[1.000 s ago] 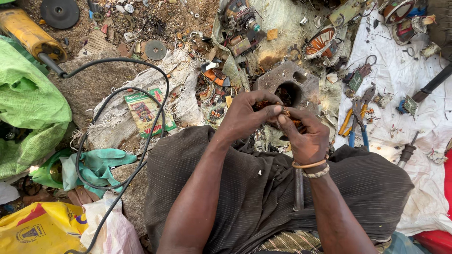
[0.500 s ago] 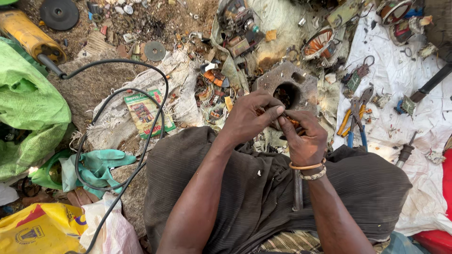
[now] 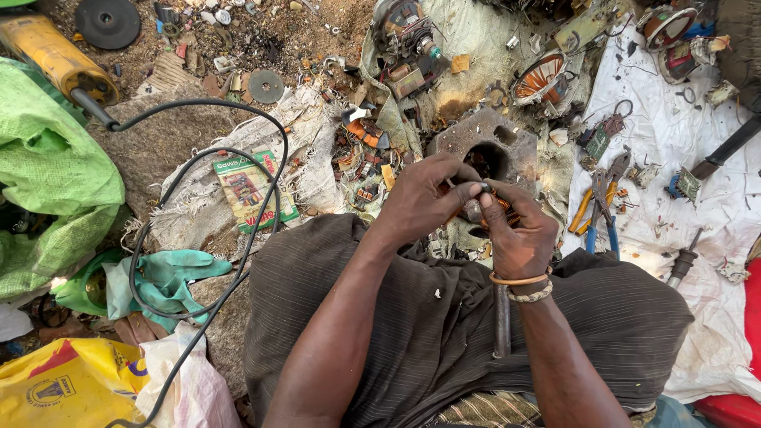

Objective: The person sits on the ground and repeatedly uses a hammer to crush small orange-wrapped copper coils, then pulls the copper strands apart by hand. The separated copper is gathered and placed into a nearby tire.

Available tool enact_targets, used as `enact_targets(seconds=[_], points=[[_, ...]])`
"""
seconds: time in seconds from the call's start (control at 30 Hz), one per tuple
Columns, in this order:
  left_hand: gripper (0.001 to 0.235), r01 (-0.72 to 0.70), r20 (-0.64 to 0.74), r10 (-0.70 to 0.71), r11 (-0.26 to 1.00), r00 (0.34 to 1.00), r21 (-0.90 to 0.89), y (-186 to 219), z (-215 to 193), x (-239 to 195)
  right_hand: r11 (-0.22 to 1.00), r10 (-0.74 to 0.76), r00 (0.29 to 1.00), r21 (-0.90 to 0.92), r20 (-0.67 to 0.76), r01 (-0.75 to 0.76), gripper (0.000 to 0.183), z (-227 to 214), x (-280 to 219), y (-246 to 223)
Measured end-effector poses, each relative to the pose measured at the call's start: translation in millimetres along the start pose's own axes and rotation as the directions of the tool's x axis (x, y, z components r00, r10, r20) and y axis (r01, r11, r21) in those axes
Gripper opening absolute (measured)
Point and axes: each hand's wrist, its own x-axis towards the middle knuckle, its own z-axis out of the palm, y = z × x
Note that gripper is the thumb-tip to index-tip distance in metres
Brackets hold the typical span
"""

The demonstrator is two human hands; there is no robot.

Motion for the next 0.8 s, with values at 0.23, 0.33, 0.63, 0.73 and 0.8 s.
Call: enact_targets(seconds=[0.23,0.33,0.63,0.73,0.8], points=[[0.022,-0.121,-0.246,-0.007,0.856,0.969,-0.503,-19.1,12.5,9.6,0.978,0.204,0.978,0.041,-0.04,-0.203,0.02,12.4,-1.7,3.4],[0.023,-0.107,-0.478,0.031,0.986,0.878,-0.132,-0.1,-0.7,-5.1,0.982,0.186,0.982,0.014,-0.017,-0.186,0.02,4.2,-9.8,7.5],[0.02,-0.611,-0.946,-0.316,0.737,0.069,-0.29,76.5,-203.3,-76.0,0.957,0.191,0.979,0.206,0.078,-0.203,0.022,-16.8,-8.0,27.8],[0.019,-0.427,-0.949,-0.069,0.881,0.307,-0.202,52.3,-159.2,-44.7,0.883,0.279,0.945,0.34,0.173,-0.323,0.043,-12.0,7.8,11.8],[0.02,-0.335,-0.651,-0.097,0.795,0.752,-0.505,26.0,-91.0,-21.4,0.919,0.188,0.956,0.303,0.224,-0.252,0.047,-14.6,2.9,-0.3]])
